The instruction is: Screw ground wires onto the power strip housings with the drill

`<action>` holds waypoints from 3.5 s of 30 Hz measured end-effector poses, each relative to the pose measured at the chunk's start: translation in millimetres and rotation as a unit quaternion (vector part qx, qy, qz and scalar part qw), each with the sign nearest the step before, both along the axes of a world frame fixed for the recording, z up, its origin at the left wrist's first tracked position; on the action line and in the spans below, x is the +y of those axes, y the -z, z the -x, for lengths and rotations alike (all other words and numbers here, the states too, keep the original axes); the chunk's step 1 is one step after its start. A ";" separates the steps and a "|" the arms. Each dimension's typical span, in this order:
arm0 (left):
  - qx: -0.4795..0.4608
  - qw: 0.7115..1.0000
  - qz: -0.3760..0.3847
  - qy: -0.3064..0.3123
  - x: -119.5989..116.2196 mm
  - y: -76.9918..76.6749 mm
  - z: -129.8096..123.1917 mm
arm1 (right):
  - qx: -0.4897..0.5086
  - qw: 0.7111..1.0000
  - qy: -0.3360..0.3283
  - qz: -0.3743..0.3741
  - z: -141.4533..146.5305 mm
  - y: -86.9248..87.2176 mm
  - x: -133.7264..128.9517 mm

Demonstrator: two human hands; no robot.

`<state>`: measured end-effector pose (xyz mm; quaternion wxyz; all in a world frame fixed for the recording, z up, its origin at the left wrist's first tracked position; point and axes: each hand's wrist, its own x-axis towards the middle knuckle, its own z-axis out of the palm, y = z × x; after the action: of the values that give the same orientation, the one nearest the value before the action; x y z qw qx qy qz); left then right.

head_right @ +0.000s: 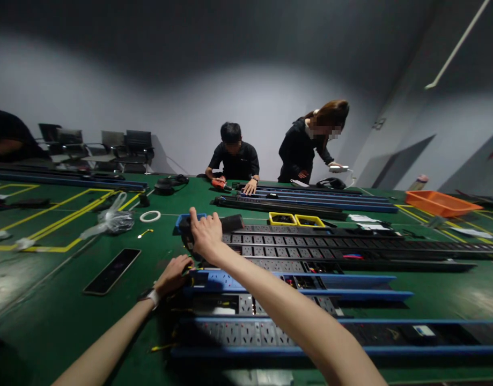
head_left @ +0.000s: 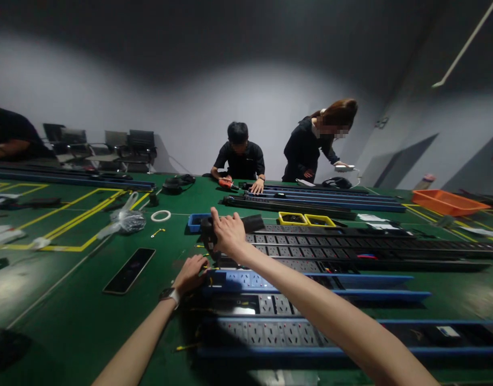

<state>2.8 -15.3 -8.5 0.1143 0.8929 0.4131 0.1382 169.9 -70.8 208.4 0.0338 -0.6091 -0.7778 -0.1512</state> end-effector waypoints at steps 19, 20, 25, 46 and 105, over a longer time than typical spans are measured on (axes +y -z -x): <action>-0.012 0.999 0.038 -0.021 -1.8 -9.3 -1.8 | -0.168 0.964 -0.208 -0.001 -33.4 -8.0 1.3; -0.012 0.999 0.036 -0.020 -1.2 -8.3 -1.6 | -0.162 0.967 -0.197 -0.003 -36.0 -6.9 1.2; -0.012 1.000 0.024 -0.016 -0.7 -4.6 -0.9 | -0.129 0.980 -0.150 -0.026 -44.0 -0.8 -1.5; -0.001 1.000 0.005 0.010 -0.6 -3.1 2.2 | -0.075 0.995 -0.056 0.043 -59.6 -6.8 13.0; 0.025 0.995 -0.094 0.012 -4.0 -7.4 -3.7 | 0.054 0.988 0.013 0.146 -65.1 -16.4 10.8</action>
<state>6.6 -19.3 -1.1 0.0209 0.9076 0.3908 0.1524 235.0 -60.0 224.9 -0.0152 -0.6246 -0.7808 -0.0029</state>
